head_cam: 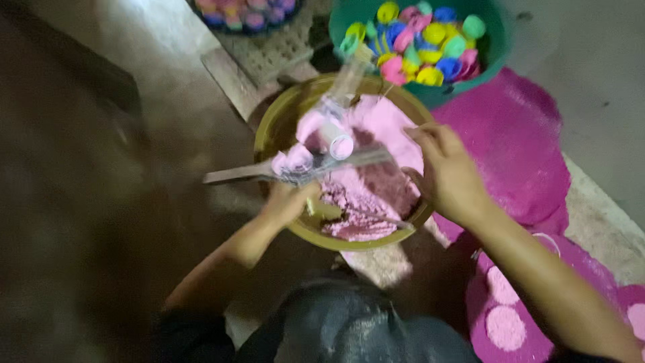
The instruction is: The person fills a handheld extruder tool with pink paste from a large basin and squeezes the paste into round molds arranged on magenta trays. They repeat the filling and depositing cycle across several trays, occasionally repositioning trays and using a small ring to trim or shape the molded discs.
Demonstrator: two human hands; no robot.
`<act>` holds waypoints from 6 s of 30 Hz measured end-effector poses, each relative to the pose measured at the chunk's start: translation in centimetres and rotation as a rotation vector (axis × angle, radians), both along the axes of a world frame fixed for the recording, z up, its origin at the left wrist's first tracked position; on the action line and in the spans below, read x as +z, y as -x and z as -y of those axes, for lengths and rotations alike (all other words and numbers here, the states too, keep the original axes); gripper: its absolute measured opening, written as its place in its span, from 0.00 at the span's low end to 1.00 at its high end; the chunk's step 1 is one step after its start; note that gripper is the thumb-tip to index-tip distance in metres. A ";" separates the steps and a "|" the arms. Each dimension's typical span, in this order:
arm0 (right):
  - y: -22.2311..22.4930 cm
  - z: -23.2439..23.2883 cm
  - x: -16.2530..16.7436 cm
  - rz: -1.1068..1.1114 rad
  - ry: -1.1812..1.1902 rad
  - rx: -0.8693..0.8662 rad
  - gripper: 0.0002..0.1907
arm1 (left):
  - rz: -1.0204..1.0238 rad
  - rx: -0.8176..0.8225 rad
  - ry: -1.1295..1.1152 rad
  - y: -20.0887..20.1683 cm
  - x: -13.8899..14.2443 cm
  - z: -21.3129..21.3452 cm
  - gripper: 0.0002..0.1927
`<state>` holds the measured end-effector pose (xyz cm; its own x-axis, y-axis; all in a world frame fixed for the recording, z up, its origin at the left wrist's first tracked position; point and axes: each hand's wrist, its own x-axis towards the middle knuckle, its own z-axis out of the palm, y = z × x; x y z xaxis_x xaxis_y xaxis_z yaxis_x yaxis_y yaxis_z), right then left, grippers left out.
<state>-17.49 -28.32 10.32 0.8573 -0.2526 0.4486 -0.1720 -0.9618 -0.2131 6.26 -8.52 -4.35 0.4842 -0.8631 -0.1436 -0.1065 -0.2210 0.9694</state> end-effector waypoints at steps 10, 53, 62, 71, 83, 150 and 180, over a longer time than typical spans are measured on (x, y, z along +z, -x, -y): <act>-6.9 -3.2 -11.1 -0.845 0.092 -0.058 0.23 | 0.393 0.329 0.482 -3.2 -2.0 1.4 0.14; 2.2 -7.6 -1.5 -0.608 -0.642 0.257 0.27 | 0.460 0.208 0.490 -2.8 0.0 -0.6 0.15; 3.6 -3.5 8.4 -0.654 -0.590 -0.101 0.15 | 1.047 -0.070 0.385 1.5 3.9 0.4 0.43; -0.8 -10.7 3.8 -0.518 0.406 0.011 0.09 | 0.821 -0.228 0.267 5.7 6.9 1.2 0.27; -1.3 -12.6 7.8 -0.607 0.528 -0.097 0.09 | 0.946 -0.162 0.189 4.5 6.7 1.6 0.40; 0.8 -10.1 11.0 -0.806 0.227 -0.186 0.09 | 0.911 -0.078 0.293 3.4 11.2 1.9 0.39; 0.0 -8.0 -5.4 -0.119 -0.879 -0.332 0.24 | 1.146 0.050 0.078 2.3 6.5 4.6 0.30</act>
